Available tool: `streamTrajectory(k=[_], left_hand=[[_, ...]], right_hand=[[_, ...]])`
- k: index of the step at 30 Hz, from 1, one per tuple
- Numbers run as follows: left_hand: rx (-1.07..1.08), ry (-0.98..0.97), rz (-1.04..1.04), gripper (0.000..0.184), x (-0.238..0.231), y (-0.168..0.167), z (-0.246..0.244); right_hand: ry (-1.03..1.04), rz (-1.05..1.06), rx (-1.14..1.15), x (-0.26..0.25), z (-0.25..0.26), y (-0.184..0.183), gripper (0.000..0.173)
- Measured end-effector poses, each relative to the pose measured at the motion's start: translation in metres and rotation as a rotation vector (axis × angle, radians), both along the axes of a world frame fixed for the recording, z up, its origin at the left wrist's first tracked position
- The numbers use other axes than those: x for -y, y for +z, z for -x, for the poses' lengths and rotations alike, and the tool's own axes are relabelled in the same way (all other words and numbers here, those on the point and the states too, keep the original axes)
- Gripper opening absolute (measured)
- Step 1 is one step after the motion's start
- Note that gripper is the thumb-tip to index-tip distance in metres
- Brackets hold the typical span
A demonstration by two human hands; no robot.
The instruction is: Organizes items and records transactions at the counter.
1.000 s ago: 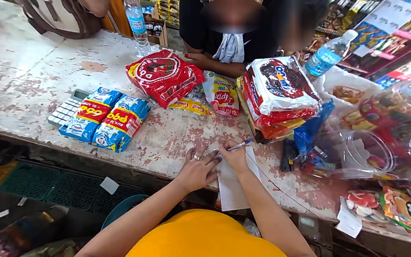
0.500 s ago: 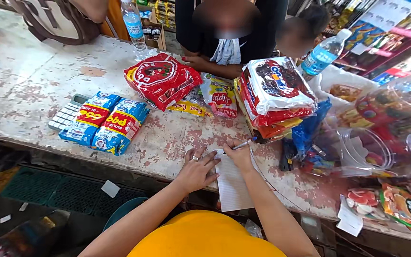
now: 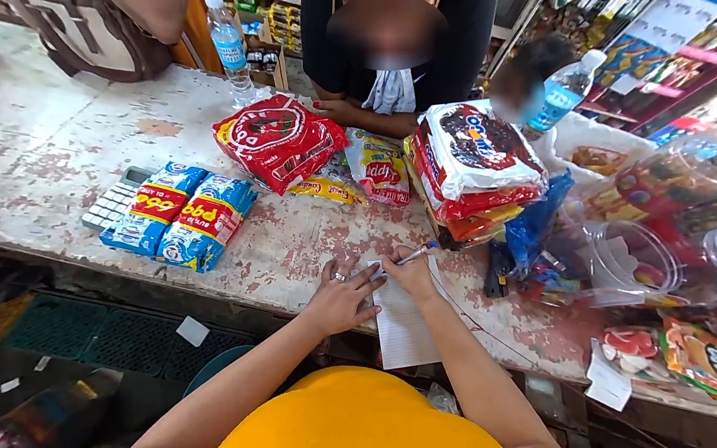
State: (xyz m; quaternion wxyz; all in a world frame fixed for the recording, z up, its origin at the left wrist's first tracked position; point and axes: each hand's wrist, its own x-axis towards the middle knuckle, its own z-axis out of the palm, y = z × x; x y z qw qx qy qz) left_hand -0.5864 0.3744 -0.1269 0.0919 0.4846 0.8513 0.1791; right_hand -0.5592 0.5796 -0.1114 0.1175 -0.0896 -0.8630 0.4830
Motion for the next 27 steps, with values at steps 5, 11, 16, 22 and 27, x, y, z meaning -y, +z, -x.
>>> streamTrajectory(k=[5, 11, 16, 22, 27], left_hand=[[-0.003, -0.003, 0.002, 0.062, -0.0001, 0.0004, 0.0], [0.009, 0.003, 0.004, 0.062, -0.0005, 0.001, 0.0001], [-0.018, 0.007, -0.004, 0.062, -0.0003, -0.0014, -0.0001], [-0.003, 0.013, -0.02, 0.062, 0.0005, -0.0014, -0.0004], [-0.016, 0.014, -0.021, 0.062, 0.0001, -0.0012, -0.0008]], right_hand=[[-0.015, -0.036, -0.023, 0.0, -0.0002, -0.0004, 0.026], [-0.025, -0.029, -0.033, -0.0009, 0.0006, -0.0011, 0.027], [-0.045, -0.004, -0.045, -0.0019, 0.0007, -0.0033, 0.027], [-0.039, -0.09, -0.006, 0.0003, 0.0009, 0.0005, 0.026], [-0.056, -0.09, -0.001, 0.0007, 0.0009, 0.002, 0.027]])
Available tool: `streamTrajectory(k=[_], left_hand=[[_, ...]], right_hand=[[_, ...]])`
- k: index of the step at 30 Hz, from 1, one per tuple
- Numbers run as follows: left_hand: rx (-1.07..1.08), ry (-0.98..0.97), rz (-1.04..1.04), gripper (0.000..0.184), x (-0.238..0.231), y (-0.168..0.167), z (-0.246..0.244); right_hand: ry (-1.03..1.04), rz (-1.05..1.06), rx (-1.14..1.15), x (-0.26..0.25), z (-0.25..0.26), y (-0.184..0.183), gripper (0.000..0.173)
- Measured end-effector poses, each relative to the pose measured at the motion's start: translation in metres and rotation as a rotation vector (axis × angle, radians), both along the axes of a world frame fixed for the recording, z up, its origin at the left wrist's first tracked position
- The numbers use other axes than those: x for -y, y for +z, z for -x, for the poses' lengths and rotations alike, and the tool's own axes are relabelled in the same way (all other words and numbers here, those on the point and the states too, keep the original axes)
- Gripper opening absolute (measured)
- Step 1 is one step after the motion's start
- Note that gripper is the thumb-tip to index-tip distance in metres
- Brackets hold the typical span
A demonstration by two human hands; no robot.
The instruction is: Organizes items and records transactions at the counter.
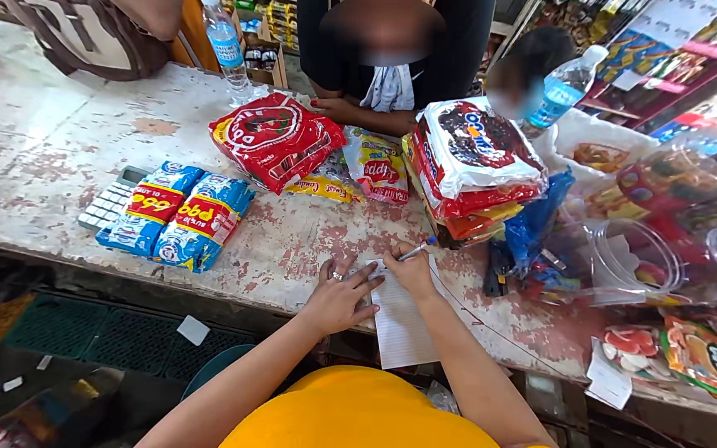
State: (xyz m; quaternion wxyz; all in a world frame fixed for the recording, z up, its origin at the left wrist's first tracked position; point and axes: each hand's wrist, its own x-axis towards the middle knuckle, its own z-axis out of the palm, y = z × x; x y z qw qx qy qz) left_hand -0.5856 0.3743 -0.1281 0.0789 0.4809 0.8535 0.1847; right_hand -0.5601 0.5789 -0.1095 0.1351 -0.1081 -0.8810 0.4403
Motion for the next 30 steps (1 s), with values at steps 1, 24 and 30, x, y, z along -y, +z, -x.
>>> streamTrajectory(k=[1, 24, 30], left_hand=[[-0.004, -0.001, -0.001, 0.061, 0.0, 0.0, 0.0], [-0.067, 0.117, -0.084, 0.065, 0.001, -0.004, -0.005], [-0.119, 0.123, -0.143, 0.063, 0.003, -0.007, -0.006]], right_hand=[[-0.003, -0.003, -0.003, 0.0, 0.0, -0.001, 0.027], [-0.044, -0.015, -0.011, -0.016, -0.008, -0.002, 0.027], [-0.038, -0.016, -0.026, -0.017, -0.007, -0.001, 0.028]])
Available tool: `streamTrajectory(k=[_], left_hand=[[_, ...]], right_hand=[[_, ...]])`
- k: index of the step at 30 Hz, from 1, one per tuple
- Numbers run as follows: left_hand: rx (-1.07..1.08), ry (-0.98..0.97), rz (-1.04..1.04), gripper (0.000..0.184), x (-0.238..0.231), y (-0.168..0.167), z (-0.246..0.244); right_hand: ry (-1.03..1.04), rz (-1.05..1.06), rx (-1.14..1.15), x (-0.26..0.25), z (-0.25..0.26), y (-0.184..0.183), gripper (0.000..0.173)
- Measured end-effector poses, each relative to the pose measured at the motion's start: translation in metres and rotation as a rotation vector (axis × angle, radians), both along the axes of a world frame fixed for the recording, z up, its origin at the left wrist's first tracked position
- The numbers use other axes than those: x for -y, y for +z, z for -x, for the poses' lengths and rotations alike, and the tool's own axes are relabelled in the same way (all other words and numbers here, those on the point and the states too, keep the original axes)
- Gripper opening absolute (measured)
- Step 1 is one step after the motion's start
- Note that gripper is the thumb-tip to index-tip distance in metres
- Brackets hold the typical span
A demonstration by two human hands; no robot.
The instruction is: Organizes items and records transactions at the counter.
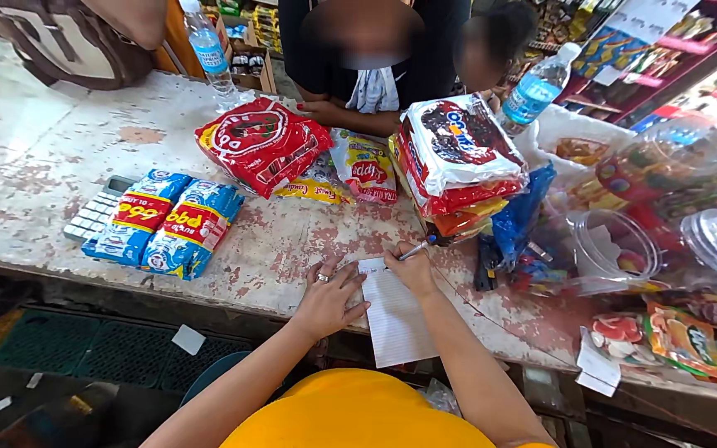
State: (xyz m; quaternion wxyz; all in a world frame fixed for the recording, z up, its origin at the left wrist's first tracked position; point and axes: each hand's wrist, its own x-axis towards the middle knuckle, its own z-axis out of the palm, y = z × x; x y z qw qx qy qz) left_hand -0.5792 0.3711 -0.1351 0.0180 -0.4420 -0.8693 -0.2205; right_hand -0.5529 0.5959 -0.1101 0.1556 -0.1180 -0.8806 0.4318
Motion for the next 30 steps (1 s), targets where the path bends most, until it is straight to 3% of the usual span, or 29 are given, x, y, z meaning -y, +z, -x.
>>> streamTrajectory(k=[11, 22, 27, 30], left_hand=[[-0.109, -0.029, -0.109, 0.056, 0.004, -0.007, -0.001], [-0.074, -0.04, -0.12, 0.055, 0.005, -0.005, -0.001], [-0.089, -0.044, -0.137, 0.054, 0.004, -0.005, -0.001], [-0.082, -0.043, -0.14, 0.053, 0.005, -0.005, -0.001]], right_hand=[[-0.03, 0.077, -0.002, 0.0, 0.001, -0.003, 0.027], [-0.014, -0.005, 0.031, 0.002, -0.002, 0.0, 0.027], [-0.04, 0.135, 0.031, -0.013, -0.005, 0.007, 0.027], [-0.067, 0.003, 0.043, -0.015, -0.01, 0.007, 0.027]])
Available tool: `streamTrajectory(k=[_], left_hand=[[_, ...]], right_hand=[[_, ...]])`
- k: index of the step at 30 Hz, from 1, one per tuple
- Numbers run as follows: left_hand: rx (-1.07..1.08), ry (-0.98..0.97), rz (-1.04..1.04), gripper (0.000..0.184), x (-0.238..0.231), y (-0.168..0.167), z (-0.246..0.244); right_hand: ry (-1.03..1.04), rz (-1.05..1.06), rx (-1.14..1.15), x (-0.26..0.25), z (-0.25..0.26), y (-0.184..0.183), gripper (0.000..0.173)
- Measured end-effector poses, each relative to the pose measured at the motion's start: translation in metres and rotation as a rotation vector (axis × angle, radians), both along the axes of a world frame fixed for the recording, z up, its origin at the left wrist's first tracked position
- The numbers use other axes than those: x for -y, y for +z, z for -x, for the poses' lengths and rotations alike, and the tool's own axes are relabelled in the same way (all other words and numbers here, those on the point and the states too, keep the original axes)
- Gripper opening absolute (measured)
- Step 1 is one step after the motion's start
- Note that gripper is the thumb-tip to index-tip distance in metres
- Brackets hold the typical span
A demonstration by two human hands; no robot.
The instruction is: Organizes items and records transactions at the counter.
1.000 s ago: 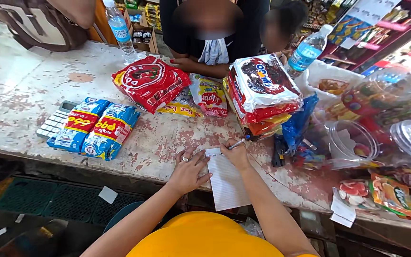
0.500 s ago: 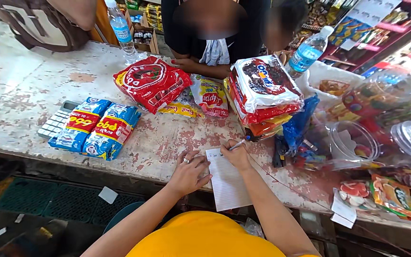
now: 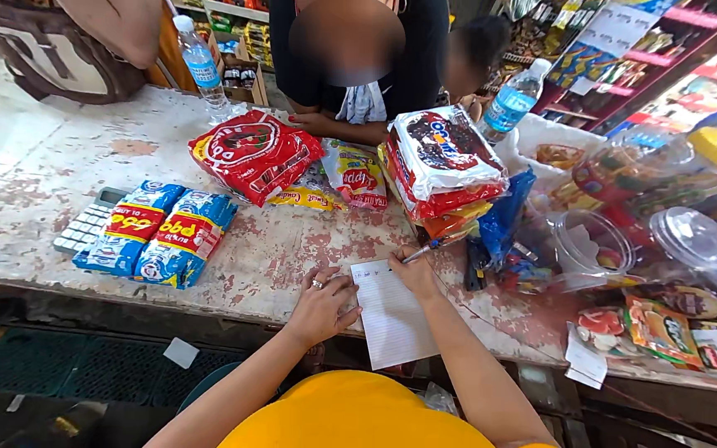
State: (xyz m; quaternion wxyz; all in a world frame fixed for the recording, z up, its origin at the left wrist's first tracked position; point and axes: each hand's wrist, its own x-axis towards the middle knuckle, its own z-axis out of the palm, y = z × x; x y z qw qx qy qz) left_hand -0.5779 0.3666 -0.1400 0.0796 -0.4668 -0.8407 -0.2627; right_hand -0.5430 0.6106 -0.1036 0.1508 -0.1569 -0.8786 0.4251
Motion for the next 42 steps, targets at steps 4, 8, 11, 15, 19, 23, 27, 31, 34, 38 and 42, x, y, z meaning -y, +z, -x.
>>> streamTrajectory(k=[4, 8, 11, 15, 19, 23, 27, 31, 34, 38, 42], left_hand=[[-0.018, 0.0, -0.01, 0.053, 0.0, -0.001, 0.002], [-0.017, 0.006, -0.005, 0.053, 0.001, -0.002, 0.001], [-0.02, 0.003, -0.01, 0.052, 0.0, -0.003, 0.001], [-0.024, 0.008, -0.015, 0.052, 0.0, -0.003, 0.001], [-0.026, 0.01, -0.013, 0.052, -0.001, -0.003, 0.001], [-0.016, 0.013, 0.0, 0.053, 0.0, -0.002, 0.001], [-0.021, 0.009, -0.002, 0.053, 0.0, -0.002, 0.001], [-0.024, 0.013, 0.003, 0.052, 0.0, -0.001, 0.0], [-0.037, 0.017, -0.001, 0.053, 0.001, -0.001, 0.0], [-0.036, 0.02, -0.005, 0.052, 0.001, -0.002, 0.0], [-0.024, 0.009, -0.003, 0.052, 0.001, -0.001, 0.0]], right_hand=[[-0.036, 0.002, -0.02, -0.007, -0.003, 0.002, 0.025], [-0.078, 0.021, -0.043, -0.018, -0.004, -0.007, 0.027], [-0.075, 0.027, -0.032, -0.018, -0.004, -0.01, 0.026], [-0.081, 0.046, -0.057, -0.015, -0.005, -0.01, 0.027], [-0.074, -0.031, -0.054, -0.015, -0.006, -0.008, 0.027], [-0.06, -0.1, -0.045, -0.013, -0.006, -0.006, 0.026], [-0.064, -0.07, -0.025, -0.011, -0.007, -0.001, 0.027], [-0.043, -0.052, -0.053, -0.013, -0.006, -0.002, 0.027], [-0.046, -0.04, -0.077, -0.016, -0.004, -0.009, 0.029], [-0.071, -0.031, -0.019, -0.017, -0.002, -0.007, 0.027], [-0.011, 0.071, -0.107, -0.019, -0.004, -0.003, 0.016]])
